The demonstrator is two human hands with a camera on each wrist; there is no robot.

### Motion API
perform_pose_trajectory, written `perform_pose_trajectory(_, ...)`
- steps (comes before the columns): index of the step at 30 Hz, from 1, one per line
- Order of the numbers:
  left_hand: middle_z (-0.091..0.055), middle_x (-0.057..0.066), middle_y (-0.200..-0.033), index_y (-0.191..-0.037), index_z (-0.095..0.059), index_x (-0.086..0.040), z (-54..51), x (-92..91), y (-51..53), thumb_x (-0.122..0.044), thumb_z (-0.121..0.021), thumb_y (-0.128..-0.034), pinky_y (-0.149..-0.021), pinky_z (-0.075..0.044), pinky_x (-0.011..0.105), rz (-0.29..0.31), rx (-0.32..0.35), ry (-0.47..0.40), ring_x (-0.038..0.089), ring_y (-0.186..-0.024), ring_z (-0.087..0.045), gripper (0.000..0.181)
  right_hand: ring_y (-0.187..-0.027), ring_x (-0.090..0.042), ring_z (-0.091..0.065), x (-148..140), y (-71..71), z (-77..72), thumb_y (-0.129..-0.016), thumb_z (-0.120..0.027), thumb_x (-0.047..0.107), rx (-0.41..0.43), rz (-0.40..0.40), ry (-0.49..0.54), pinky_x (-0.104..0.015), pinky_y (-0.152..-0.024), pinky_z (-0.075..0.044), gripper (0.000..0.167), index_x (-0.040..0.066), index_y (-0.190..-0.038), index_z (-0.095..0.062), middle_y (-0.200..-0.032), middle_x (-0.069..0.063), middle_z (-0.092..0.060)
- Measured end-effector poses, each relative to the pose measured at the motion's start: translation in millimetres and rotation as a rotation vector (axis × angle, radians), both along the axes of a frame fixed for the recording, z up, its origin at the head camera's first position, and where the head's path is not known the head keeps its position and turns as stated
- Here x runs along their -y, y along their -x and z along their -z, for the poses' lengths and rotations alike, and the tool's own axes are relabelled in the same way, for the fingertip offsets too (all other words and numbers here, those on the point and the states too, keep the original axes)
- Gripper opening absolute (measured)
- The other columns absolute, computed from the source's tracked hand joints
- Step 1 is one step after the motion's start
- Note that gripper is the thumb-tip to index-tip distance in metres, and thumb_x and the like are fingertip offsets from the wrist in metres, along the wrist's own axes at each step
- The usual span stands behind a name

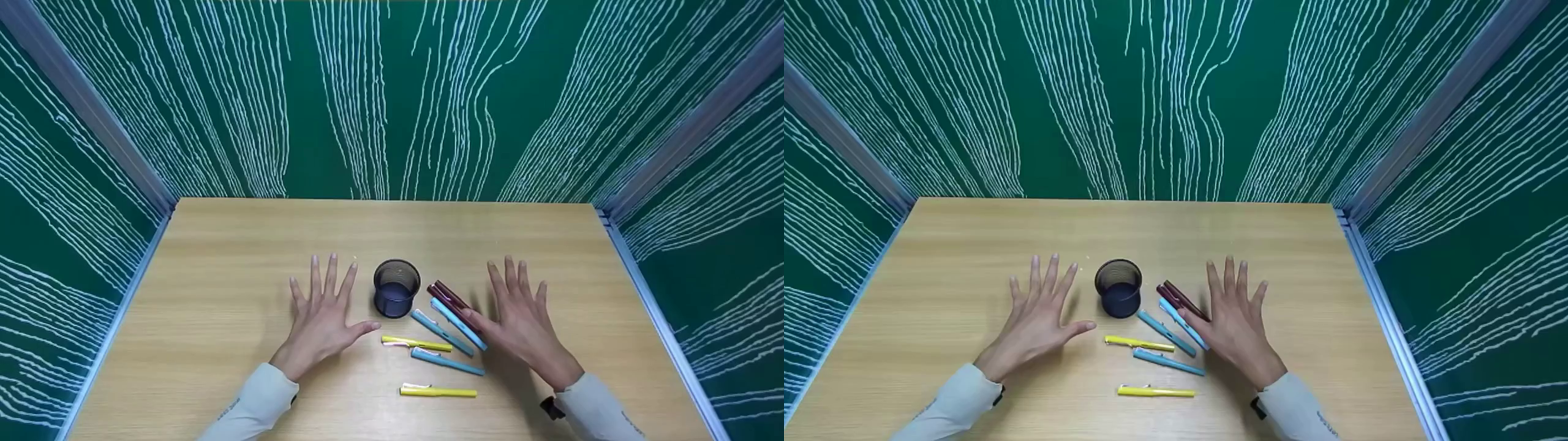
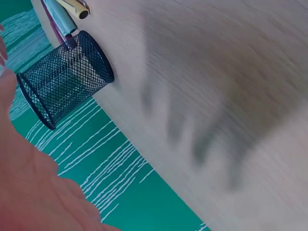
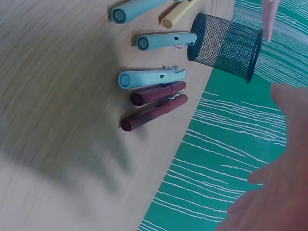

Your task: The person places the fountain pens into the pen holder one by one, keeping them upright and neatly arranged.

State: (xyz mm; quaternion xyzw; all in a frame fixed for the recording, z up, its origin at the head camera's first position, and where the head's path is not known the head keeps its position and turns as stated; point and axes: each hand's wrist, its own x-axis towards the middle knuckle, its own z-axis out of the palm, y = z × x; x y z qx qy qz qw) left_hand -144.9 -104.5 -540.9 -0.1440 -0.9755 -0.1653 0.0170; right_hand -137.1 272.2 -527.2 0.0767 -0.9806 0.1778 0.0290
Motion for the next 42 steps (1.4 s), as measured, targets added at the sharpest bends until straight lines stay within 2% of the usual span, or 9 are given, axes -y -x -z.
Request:
perform_pose_trajectory(4, 0.004, 0.016, -0.185, -0.179, -0.016, -0.020, 1.7, -4.0, 3.1, -0.084, -0.069, -0.0886, -0.122, 0.003, 0.086, 0.037, 0.031, -0.043, 0.050, -0.167, 0.011, 0.122, -0.165, -0.051, -0.017, 3, 1.9, 3.6, -0.096, -0.077, 0.059, -0.036, 0.010, 0.078, -0.080, -0.127, -0.004, 0.102, 0.006, -0.172, -0.034, -0.179, -0.027, -0.022)
perform_pose_trajectory(8, 0.001, 0.016, -0.185, -0.179, -0.013, -0.020, 3.5, -8.1, 7.0, -0.084, -0.068, -0.0896, -0.124, 0.000, 0.084, 0.075, 0.047, -0.091, 0.047, -0.168, 0.009, 0.123, -0.159, -0.050, -0.034, 5, 4.5, 9.6, -0.096, -0.082, 0.048, -0.134, -0.003, 0.162, -0.076, -0.128, -0.015, 0.091, 0.003, -0.166, -0.044, -0.171, -0.027, -0.040)
perform_pose_trajectory(11, -0.004, 0.018, -0.184, -0.179, -0.014, -0.017, 5.3, -11.7, 10.6, -0.076, -0.074, -0.0909, -0.124, -0.005, 0.084, 0.106, 0.034, -0.148, 0.048, -0.168, 0.003, 0.121, -0.153, -0.049, -0.043, 5, 5.8, 14.4, -0.096, -0.084, 0.041, -0.204, -0.014, 0.218, -0.076, -0.125, -0.026, 0.082, 0.003, -0.160, -0.052, -0.163, -0.026, -0.052)
perform_pose_trajectory(14, -0.010, 0.020, -0.184, -0.178, -0.016, -0.015, 7.7, -15.0, 14.1, -0.065, -0.081, -0.0913, -0.125, -0.010, 0.083, 0.130, 0.027, -0.215, 0.048, -0.168, -0.003, 0.119, -0.148, -0.048, -0.049, 6, 7.4, 19.3, -0.095, -0.087, 0.035, -0.229, -0.016, 0.278, -0.074, -0.120, -0.035, 0.074, 0.003, -0.155, -0.058, -0.156, -0.027, -0.058)
perform_pose_trajectory(20, -0.015, 0.018, -0.183, -0.177, -0.019, -0.015, 10.6, -19.2, 18.1, -0.058, -0.085, -0.0919, -0.131, -0.015, 0.072, 0.141, 0.058, -0.345, 0.041, -0.169, -0.012, 0.116, -0.146, -0.044, -0.051, 10, 8.9, 29.2, -0.096, -0.087, 0.028, -0.173, 0.006, 0.381, -0.070, -0.118, -0.042, 0.063, 0.004, -0.150, -0.064, -0.154, -0.025, -0.060)
perform_pose_trajectory(27, -0.020, 0.016, -0.181, -0.175, -0.028, -0.013, 13.8, -23.1, 24.4, -0.047, -0.089, -0.0916, -0.130, -0.031, 0.058, 0.165, 0.082, -0.502, 0.038, -0.167, -0.023, 0.109, -0.146, -0.043, -0.051, 15, 11.7, 39.9, -0.098, -0.086, 0.026, -0.094, 0.030, 0.464, -0.070, -0.119, -0.042, 0.056, 0.006, -0.147, -0.067, -0.154, -0.021, -0.059)
perform_pose_trajectory(35, -0.023, 0.017, -0.180, -0.173, -0.030, -0.009, 24.3, -28.8, 32.5, -0.037, -0.092, -0.0908, -0.131, -0.027, 0.060, 0.199, 0.122, -0.656, 0.040, -0.166, -0.024, 0.107, -0.146, -0.045, -0.053, 18, 18.7, 52.4, -0.101, -0.083, 0.032, 0.075, 0.086, 0.665, -0.067, -0.122, -0.040, 0.054, 0.007, -0.147, -0.067, -0.152, -0.017, -0.062)
perform_pose_trajectory(38, -0.024, 0.019, -0.179, -0.173, -0.030, -0.007, 29.1, -31.3, 35.5, -0.037, -0.092, -0.0904, -0.131, -0.026, 0.062, 0.226, 0.132, -0.720, 0.042, -0.165, -0.025, 0.107, -0.139, -0.045, -0.061, 19, 22.4, 57.5, -0.100, -0.085, 0.026, 0.089, 0.110, 0.758, -0.063, -0.119, -0.047, 0.052, 0.003, -0.143, -0.068, -0.147, -0.018, -0.065)
perform_pose_trajectory(42, -0.031, 0.021, -0.176, -0.170, -0.034, -0.004, 35.7, -31.1, 37.5, -0.032, -0.093, -0.0895, -0.131, -0.027, 0.062, 0.266, 0.121, -0.813, 0.042, -0.163, -0.030, 0.104, -0.133, -0.040, -0.066, 21, 26.0, 63.2, -0.098, -0.086, 0.020, 0.074, 0.117, 0.772, -0.058, -0.116, -0.049, 0.049, 0.000, -0.140, -0.070, -0.141, -0.020, -0.067)
